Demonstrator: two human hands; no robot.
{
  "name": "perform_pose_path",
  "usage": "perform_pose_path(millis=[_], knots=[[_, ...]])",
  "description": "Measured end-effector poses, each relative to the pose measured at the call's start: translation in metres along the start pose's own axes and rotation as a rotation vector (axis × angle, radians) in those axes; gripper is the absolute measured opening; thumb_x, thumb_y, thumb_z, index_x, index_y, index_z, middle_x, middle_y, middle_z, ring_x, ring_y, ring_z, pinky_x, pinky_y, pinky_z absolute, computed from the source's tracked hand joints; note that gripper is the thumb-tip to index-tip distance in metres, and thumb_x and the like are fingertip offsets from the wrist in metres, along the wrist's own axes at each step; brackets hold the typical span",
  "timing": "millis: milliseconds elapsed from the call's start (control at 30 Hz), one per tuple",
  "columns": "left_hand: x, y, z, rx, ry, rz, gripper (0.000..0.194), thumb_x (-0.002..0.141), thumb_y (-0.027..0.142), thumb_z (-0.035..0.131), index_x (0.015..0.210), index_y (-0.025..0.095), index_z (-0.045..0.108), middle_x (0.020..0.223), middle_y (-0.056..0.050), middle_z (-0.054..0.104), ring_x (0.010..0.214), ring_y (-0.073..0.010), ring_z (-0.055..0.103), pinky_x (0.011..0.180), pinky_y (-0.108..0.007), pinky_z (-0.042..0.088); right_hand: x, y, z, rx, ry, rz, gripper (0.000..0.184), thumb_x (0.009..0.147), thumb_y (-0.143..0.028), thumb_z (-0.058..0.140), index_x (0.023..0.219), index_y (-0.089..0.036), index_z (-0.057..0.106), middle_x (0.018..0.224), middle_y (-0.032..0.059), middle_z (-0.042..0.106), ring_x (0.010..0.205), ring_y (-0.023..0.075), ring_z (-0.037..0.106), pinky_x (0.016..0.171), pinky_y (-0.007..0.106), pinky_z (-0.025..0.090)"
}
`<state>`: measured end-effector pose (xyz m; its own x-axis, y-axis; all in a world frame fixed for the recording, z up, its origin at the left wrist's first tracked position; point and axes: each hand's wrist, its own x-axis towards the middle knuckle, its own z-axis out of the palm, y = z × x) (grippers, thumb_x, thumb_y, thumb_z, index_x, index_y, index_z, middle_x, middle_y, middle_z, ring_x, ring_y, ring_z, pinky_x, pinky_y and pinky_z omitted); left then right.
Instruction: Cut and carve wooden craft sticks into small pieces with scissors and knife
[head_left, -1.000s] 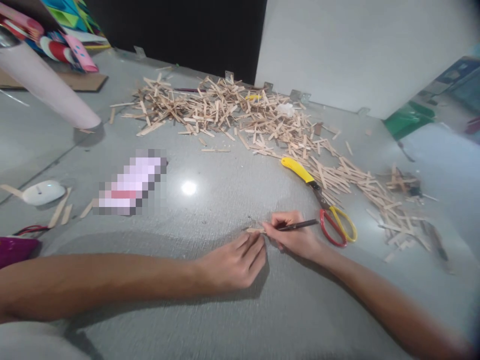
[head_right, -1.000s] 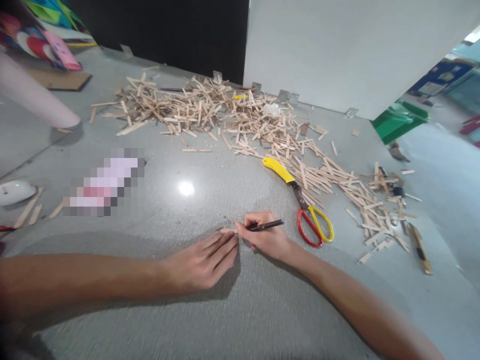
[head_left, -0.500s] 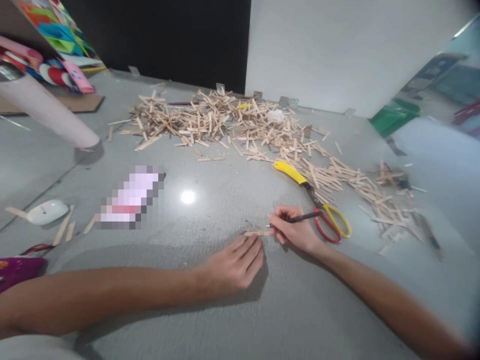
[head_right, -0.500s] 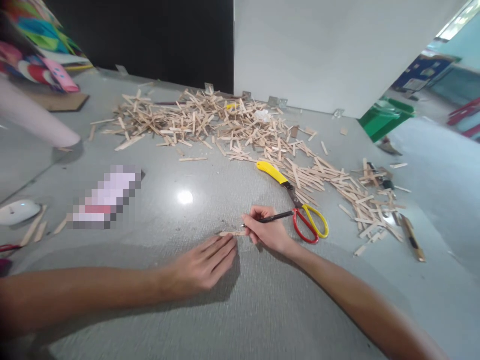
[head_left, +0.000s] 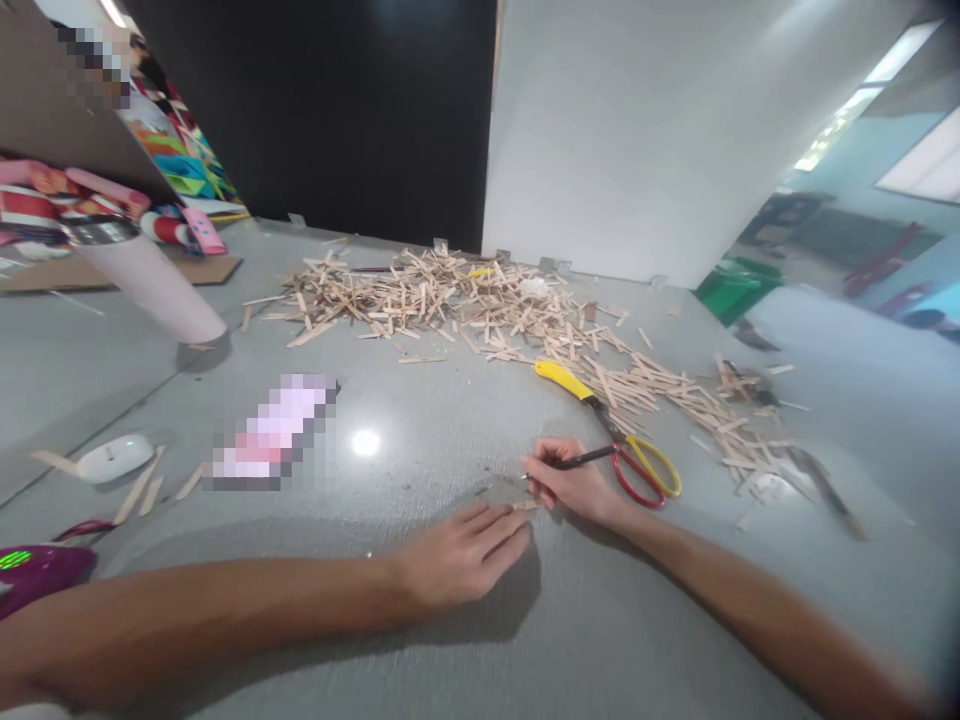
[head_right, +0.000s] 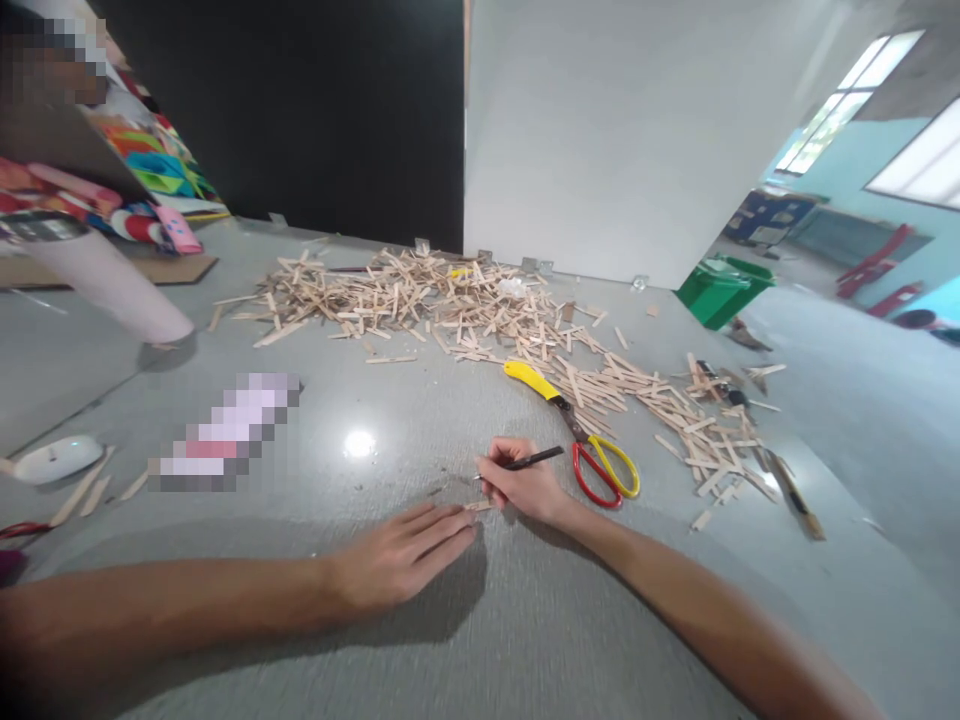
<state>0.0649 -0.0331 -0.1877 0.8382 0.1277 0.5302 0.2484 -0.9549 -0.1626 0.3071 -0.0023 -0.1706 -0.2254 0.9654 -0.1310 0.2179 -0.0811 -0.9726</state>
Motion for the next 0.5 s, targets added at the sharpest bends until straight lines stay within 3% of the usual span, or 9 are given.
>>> perform_pose_path(millis=[133,233,333,500], knots=[[0.001,-0.002,-0.005,-0.011,-0.073,-0.065,0.034,0.107,0.004,0.049,0.134,0.010,0.067,0.131,-0.016,0.077,0.119,-0.0249,0.074,0.106,-0.038,0.059,0.001,0.003,0.000,-0.011,-0.003,-0.012,0.050,0.089,-0.060,0.079,0.067,-0.023,0.053,0.059,-0.0013,0.068,0.039,0.0092,0.053,0.041,0.022,0.037],[0.003,-0.009,-0.004,0.112,-0.178,-0.201,0.037,0.102,0.001,0.052,0.135,0.008,0.067,0.123,-0.016,0.077,0.111,-0.0283,0.074,0.099,-0.041,0.059,0.000,0.003,0.001,-0.016,0.008,-0.028,0.050,0.091,-0.059,0.077,0.066,-0.023,0.052,0.055,-0.0032,0.064,0.039,0.0091,0.051,0.041,0.022,0.037],[0.005,-0.020,0.001,0.187,-0.300,-0.337,0.029,0.097,-0.001,0.057,0.118,0.011,0.073,0.115,-0.014,0.077,0.106,-0.0292,0.073,0.094,-0.041,0.059,-0.001,0.002,0.002,-0.023,0.012,-0.041,0.049,0.092,-0.057,0.076,0.065,-0.024,0.052,0.053,-0.0043,0.061,0.040,0.0091,0.050,0.043,0.022,0.038],[0.008,-0.030,0.003,0.123,-0.426,-0.353,0.021,0.094,-0.002,0.063,0.097,0.015,0.074,0.104,-0.010,0.077,0.104,-0.0275,0.073,0.093,-0.039,0.059,0.000,0.003,0.005,-0.025,0.028,-0.049,0.049,0.090,-0.060,0.075,0.067,-0.024,0.052,0.055,-0.0041,0.062,0.039,0.0094,0.049,0.041,0.023,0.037]])
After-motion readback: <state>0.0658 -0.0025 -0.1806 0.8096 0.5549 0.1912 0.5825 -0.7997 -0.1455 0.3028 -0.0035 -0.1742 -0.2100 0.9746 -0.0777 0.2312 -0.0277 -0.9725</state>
